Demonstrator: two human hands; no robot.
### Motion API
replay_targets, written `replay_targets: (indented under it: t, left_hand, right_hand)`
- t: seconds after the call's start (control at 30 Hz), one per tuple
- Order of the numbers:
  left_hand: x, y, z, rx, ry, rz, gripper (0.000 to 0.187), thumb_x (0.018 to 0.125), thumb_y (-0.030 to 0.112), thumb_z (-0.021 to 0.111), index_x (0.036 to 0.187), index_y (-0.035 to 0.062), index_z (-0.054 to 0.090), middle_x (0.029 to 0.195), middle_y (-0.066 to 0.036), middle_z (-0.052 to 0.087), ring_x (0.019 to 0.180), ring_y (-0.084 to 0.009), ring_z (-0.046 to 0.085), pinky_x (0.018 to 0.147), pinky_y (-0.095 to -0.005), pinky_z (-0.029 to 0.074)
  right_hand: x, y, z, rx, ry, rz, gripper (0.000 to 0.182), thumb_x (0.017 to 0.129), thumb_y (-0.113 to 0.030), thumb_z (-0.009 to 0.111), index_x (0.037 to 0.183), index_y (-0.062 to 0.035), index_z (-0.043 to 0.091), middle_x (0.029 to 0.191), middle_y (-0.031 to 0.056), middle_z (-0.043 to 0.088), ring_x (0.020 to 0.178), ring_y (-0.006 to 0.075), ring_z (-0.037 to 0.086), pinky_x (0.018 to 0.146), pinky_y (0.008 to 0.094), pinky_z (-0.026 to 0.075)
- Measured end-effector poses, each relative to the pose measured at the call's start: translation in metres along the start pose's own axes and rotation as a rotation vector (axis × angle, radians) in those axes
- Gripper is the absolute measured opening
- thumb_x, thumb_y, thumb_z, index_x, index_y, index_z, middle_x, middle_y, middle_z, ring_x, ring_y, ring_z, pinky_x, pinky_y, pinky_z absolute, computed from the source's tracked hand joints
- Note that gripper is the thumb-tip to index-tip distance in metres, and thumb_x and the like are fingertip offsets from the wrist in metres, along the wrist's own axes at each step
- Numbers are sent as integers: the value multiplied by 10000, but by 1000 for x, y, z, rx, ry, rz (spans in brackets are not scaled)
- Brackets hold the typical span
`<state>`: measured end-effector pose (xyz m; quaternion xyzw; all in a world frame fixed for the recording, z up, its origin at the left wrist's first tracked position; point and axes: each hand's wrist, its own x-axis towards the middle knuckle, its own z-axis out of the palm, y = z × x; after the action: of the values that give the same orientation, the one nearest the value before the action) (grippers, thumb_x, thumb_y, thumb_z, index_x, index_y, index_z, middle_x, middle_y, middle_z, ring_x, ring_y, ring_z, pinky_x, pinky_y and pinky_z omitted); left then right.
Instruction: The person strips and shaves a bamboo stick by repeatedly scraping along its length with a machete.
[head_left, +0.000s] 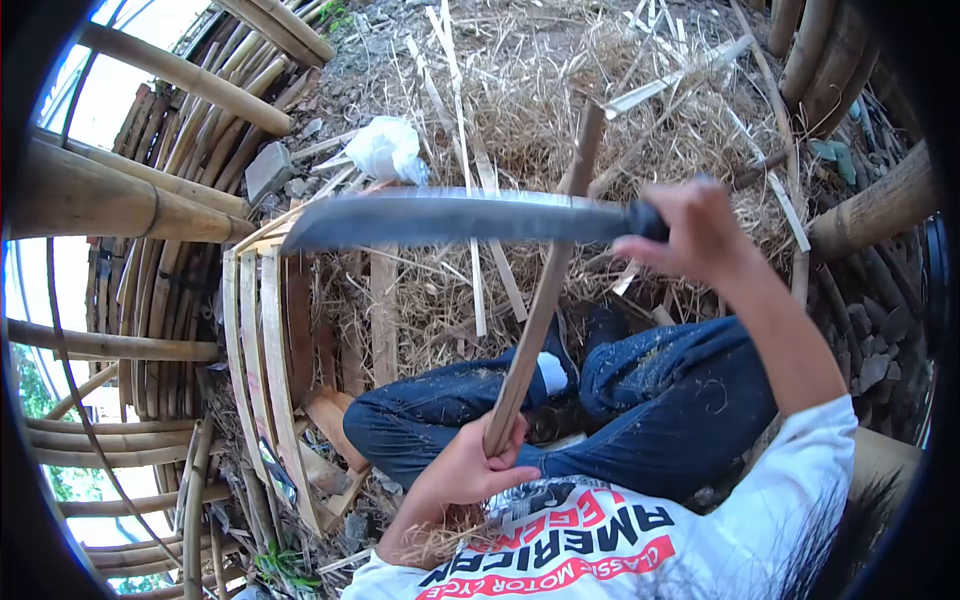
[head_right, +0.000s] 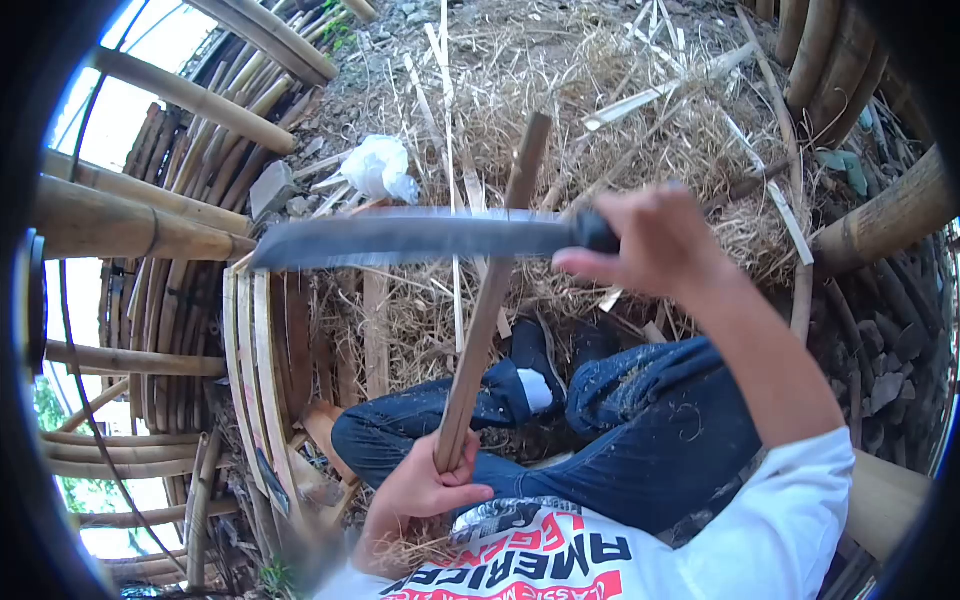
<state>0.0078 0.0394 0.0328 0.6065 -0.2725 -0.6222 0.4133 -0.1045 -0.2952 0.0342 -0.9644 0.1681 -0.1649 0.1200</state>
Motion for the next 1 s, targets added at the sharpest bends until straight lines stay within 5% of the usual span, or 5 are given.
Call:
replay_targets:
  t: [0.17,0.3,0.43,0.5,1.0]
  left_hand:
    - [8,0,-5,43,4,-14,424,764,55,797,1014,27,456,659,65,363,582,-21,315,521,-191,273]
    - [9,-1,2,-11,42,-23,402,746,37,813,931,47,456,612,92,359,556,-1,319,509,-186,275]
    - [2,-8,1,13,21,-13,410,747,39,812,940,46,450,614,90,359,559,-1,312,511,-186,276]
    - [2,-8,0,14,-14,-22,412,748,39,811,943,46,448,614,89,359,560,-2,310,513,-185,278]
    - [27,-34,-3,-107,-85,-7,399,753,-8,778,917,75,425,639,90,353,560,-2,306,506,-189,256]
  right_hand:
    - [-4,7,5,63,-120,147,578,794,-663,639,657,-102,622,511,22,576,463,131,584,471,281,477]
    - [3,8,3,-109,-42,-53,578,834,-647,602,669,-93,623,537,29,594,474,139,591,461,306,483]
    - [3,20,4,34,-225,227,595,824,-680,587,711,-97,629,547,7,573,479,127,577,469,268,477]
    - [2,11,4,90,-148,150,603,830,-681,578,716,-90,619,551,-1,563,466,124,555,458,259,463]
    - [-7,50,12,-57,-119,349,678,841,-717,518,725,-61,645,617,109,630,607,275,670,586,413,550]
